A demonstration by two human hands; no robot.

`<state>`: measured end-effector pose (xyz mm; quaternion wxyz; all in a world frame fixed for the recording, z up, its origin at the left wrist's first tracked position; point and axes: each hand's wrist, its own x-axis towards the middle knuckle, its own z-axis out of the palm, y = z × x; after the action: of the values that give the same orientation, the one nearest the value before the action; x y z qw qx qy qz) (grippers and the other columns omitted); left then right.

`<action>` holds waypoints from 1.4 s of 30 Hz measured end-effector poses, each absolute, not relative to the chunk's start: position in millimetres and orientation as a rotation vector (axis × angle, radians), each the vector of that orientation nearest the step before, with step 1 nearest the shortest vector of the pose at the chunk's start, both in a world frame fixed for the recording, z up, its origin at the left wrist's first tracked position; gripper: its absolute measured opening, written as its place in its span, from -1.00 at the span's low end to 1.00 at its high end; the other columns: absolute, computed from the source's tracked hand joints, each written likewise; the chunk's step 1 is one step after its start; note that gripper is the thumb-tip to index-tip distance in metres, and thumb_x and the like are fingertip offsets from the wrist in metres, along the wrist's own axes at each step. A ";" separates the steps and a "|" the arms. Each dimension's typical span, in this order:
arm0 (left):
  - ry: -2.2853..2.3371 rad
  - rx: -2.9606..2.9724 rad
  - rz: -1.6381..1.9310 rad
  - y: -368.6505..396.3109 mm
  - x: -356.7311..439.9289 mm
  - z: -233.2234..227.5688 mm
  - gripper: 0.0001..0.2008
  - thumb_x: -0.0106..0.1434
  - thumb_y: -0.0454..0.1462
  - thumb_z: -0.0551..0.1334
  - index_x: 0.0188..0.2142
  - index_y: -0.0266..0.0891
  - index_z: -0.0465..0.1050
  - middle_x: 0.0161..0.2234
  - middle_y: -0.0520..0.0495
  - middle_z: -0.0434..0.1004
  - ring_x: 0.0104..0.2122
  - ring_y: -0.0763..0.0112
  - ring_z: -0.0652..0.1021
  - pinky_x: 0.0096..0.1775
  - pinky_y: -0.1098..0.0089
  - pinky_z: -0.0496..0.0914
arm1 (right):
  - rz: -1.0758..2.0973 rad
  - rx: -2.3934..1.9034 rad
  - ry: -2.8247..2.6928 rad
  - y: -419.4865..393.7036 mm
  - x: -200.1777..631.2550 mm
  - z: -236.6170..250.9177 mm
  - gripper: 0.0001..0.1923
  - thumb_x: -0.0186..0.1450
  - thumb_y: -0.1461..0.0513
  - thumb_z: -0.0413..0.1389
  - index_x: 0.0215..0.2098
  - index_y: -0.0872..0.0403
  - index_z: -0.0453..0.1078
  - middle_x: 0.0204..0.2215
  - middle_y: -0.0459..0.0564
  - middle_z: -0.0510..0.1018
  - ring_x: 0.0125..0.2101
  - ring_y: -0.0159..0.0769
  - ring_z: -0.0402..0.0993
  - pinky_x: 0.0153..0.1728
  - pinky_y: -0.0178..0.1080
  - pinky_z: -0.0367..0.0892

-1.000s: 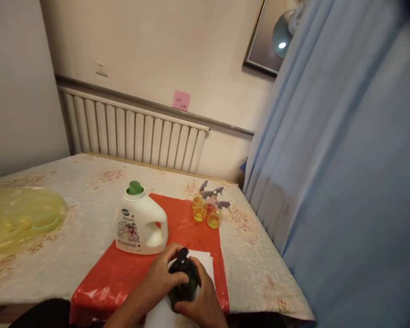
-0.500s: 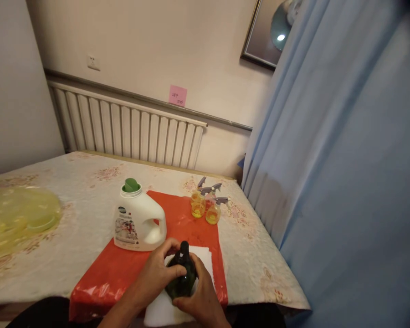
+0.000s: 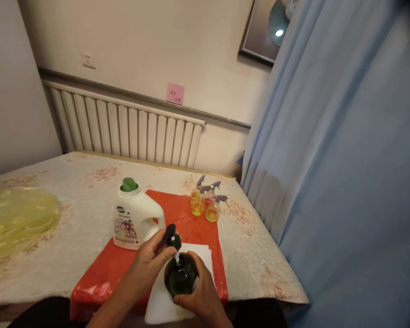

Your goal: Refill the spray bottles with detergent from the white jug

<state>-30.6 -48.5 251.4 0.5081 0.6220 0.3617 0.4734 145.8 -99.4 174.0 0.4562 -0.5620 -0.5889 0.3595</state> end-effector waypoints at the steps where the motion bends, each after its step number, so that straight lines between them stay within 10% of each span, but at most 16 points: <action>1: 0.883 1.514 1.156 -49.1 -31.3 252.1 -0.69 0.23 -0.13 0.27 -0.07 -0.16 0.41 -0.27 0.03 0.54 -0.23 0.27 0.54 -0.15 0.36 0.43 | 0.893 -1.391 -1.457 -99.6 145.9 175.0 0.05 -0.25 0.43 0.36 0.22 0.10 0.19 0.18 0.12 0.39 0.20 0.02 0.28 0.25 -0.09 0.14; 42: 1.018 1.221 1.478 -55.9 -31.9 268.9 -0.41 0.02 -0.09 0.40 0.04 -0.24 0.46 -0.03 -0.19 0.61 -0.08 0.07 0.61 -0.14 0.24 0.56 | 0.914 -1.434 -1.459 -102.4 144.9 180.8 0.05 -0.24 0.42 0.33 0.23 0.14 0.17 0.19 0.18 0.37 0.21 0.04 0.26 0.27 -0.06 0.12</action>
<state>-31.9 -55.9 268.9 0.4667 0.4975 0.4147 0.6022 144.9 -102.4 180.8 0.4354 -0.5762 -0.5861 0.3674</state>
